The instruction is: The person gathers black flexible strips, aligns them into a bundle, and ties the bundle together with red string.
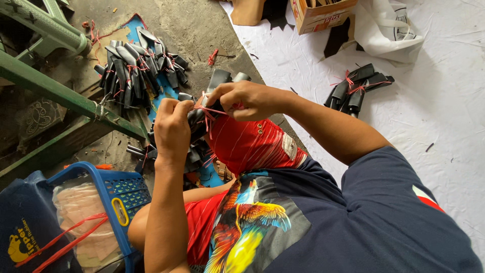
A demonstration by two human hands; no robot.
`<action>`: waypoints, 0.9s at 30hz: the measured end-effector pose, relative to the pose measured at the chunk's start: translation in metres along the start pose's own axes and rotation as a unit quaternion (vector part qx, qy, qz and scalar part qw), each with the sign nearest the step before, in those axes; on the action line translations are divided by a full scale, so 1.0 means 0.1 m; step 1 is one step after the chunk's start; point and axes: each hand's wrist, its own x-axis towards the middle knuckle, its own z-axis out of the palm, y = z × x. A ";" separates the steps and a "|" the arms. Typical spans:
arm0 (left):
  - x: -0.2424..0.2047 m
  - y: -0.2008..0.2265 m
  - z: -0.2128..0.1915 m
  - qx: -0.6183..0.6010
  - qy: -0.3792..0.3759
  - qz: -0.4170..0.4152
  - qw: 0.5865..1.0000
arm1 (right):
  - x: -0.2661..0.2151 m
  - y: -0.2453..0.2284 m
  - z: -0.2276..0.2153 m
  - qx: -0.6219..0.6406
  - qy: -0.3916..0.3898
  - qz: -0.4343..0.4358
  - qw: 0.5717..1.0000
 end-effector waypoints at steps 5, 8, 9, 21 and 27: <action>0.10 0.05 -0.11 0.008 -0.019 0.011 1.000 | -0.05 -0.07 0.01 -0.010 -0.001 -0.033 0.999; 0.15 0.07 -0.14 0.005 -0.033 0.011 0.999 | -0.08 0.03 0.17 -0.052 0.012 -0.078 0.996; 0.17 0.07 -0.14 -0.001 -0.039 0.009 0.999 | -0.08 0.07 0.24 -0.083 0.012 -0.098 0.992; 0.28 0.02 -0.25 -0.113 -0.246 -0.246 0.931 | -0.07 0.24 0.77 -0.369 0.101 -0.180 0.906; 0.22 0.14 -0.14 -0.354 -0.199 -0.332 0.852 | -0.01 0.36 1.09 -0.444 0.067 -0.195 0.872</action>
